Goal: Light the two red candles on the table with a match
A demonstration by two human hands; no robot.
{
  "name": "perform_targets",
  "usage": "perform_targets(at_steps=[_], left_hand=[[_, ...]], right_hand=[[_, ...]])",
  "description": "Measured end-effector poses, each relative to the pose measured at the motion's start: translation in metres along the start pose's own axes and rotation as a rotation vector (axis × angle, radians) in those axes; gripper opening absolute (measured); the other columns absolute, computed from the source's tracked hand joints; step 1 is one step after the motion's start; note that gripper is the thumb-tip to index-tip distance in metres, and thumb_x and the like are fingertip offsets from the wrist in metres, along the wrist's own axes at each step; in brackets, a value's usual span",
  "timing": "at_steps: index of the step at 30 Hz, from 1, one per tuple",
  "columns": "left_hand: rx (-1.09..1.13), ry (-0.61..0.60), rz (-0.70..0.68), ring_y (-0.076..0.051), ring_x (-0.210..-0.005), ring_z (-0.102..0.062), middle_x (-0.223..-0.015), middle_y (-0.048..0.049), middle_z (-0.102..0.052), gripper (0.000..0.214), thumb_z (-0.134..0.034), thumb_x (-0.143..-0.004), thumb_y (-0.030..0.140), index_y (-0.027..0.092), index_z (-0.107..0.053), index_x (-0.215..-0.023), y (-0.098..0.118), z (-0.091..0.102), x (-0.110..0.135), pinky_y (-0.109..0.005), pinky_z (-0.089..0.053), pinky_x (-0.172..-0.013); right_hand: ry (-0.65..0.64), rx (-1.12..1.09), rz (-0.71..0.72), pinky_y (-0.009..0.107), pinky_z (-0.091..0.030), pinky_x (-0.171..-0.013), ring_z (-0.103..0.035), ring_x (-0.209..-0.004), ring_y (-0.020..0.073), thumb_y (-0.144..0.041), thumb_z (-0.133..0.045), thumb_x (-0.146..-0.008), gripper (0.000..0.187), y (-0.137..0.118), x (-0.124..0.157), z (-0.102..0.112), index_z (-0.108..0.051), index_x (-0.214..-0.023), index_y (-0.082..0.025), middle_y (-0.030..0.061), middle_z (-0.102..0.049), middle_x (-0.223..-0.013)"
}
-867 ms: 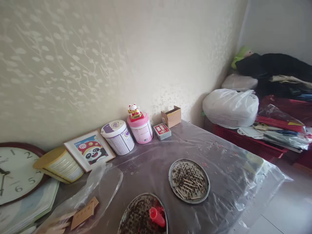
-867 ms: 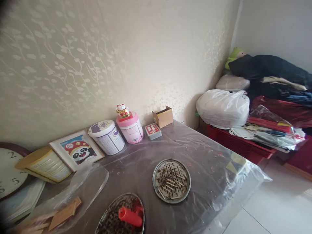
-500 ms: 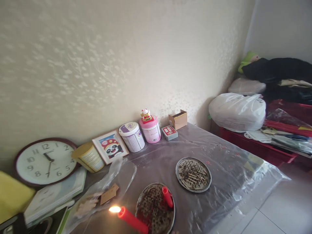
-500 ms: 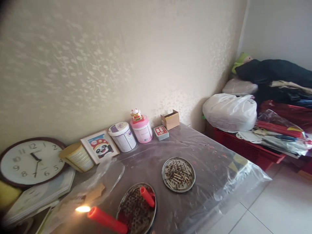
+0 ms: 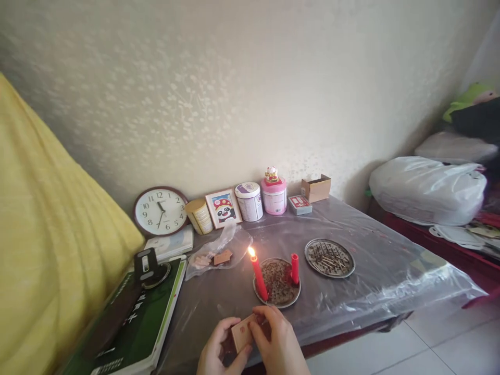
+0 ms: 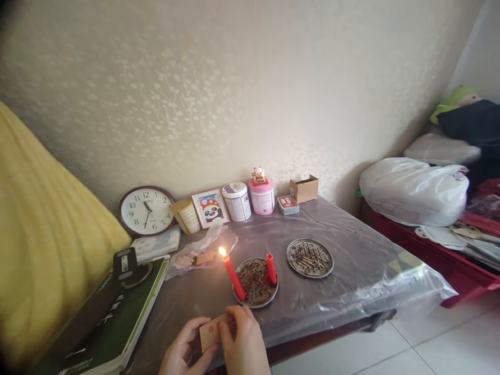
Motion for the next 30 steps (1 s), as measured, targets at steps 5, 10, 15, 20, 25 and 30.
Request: perform_targets(at_steps=[5, 10, 15, 20, 25, 30], left_hand=[[-0.127, -0.037, -0.094, -0.026, -0.081, -0.069, -0.09, -0.0101, -0.074, 0.034, -0.069, -0.071, 0.042, 0.022, -0.063, -0.098, 0.005, 0.007, 0.001, -0.034, -0.053, -0.071], [-0.284, -0.069, -0.149, -0.024, -0.073, -0.068, -0.085, -0.0051, -0.075, 0.029, -0.067, -0.067, 0.02, 0.025, -0.065, -0.096, 0.018, 0.007, -0.001, -0.032, -0.051, -0.067], [-0.316, -0.158, -0.103, -0.023, -0.077, -0.068, -0.087, -0.0044, -0.075, 0.033, -0.065, -0.067, 0.013, 0.024, -0.063, -0.098, 0.026, 0.001, -0.003, -0.031, -0.051, -0.07], [-0.197, -0.124, 0.002, -0.024, -0.077, -0.068, -0.087, -0.0051, -0.075, 0.031, -0.068, -0.066, 0.015, 0.022, -0.064, -0.097, 0.03, -0.001, -0.005, -0.032, -0.051, -0.069], [0.122, -0.13, 0.127, -0.027, -0.083, -0.068, -0.091, -0.0095, -0.075, 0.031, -0.073, -0.066, 0.023, 0.019, -0.064, -0.095, 0.028, -0.001, -0.01, -0.037, -0.052, -0.071], [0.261, -0.199, 0.192, -0.023, -0.074, -0.065, -0.091, -0.008, -0.074, 0.04, -0.077, -0.065, 0.024, 0.02, -0.065, -0.102, 0.022, -0.001, -0.01, -0.031, -0.048, -0.058]], right_hand=[[0.006, 0.01, -0.041, 0.032, -0.051, -0.078, -0.067, -0.082, 0.0238, -0.018, -0.054, -0.078, 0.025, -0.009, 0.002, 0.002, -0.068, -0.098, -0.013, 0.0108, -0.071, -0.089], [-0.034, -0.082, -0.127, 0.033, -0.053, -0.073, -0.068, -0.077, 0.0246, -0.021, -0.054, -0.075, 0.028, 0.003, -0.004, -0.004, -0.068, -0.098, -0.012, 0.0093, -0.072, -0.082], [-0.041, -0.141, -0.142, 0.033, -0.054, -0.069, -0.069, -0.071, 0.0242, -0.025, -0.056, -0.075, 0.025, 0.007, -0.01, 0.001, -0.067, -0.094, -0.014, 0.0065, -0.072, -0.074], [-0.048, -0.102, -0.135, 0.036, -0.055, -0.074, -0.069, -0.078, 0.0252, -0.028, -0.055, -0.078, 0.028, -0.001, -0.009, 0.007, -0.063, -0.1, -0.012, 0.0103, -0.071, -0.083], [-0.212, -0.144, 0.015, 0.029, -0.055, -0.076, -0.065, -0.096, 0.0212, -0.018, -0.058, -0.075, 0.045, -0.014, -0.006, 0.001, -0.057, -0.119, -0.017, 0.0104, -0.058, -0.123], [-0.344, -0.12, 0.089, 0.03, -0.053, -0.083, -0.062, -0.101, 0.0204, -0.011, -0.062, -0.073, 0.048, -0.017, -0.006, -0.001, -0.058, -0.12, -0.02, 0.0067, -0.061, -0.118]])
Point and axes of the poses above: each hand's wrist, its own x-axis away from the middle knuckle, its own z-axis out of the back of the hand, y = z × x, the point moved 6 cm from there along -x, towards the middle knuckle
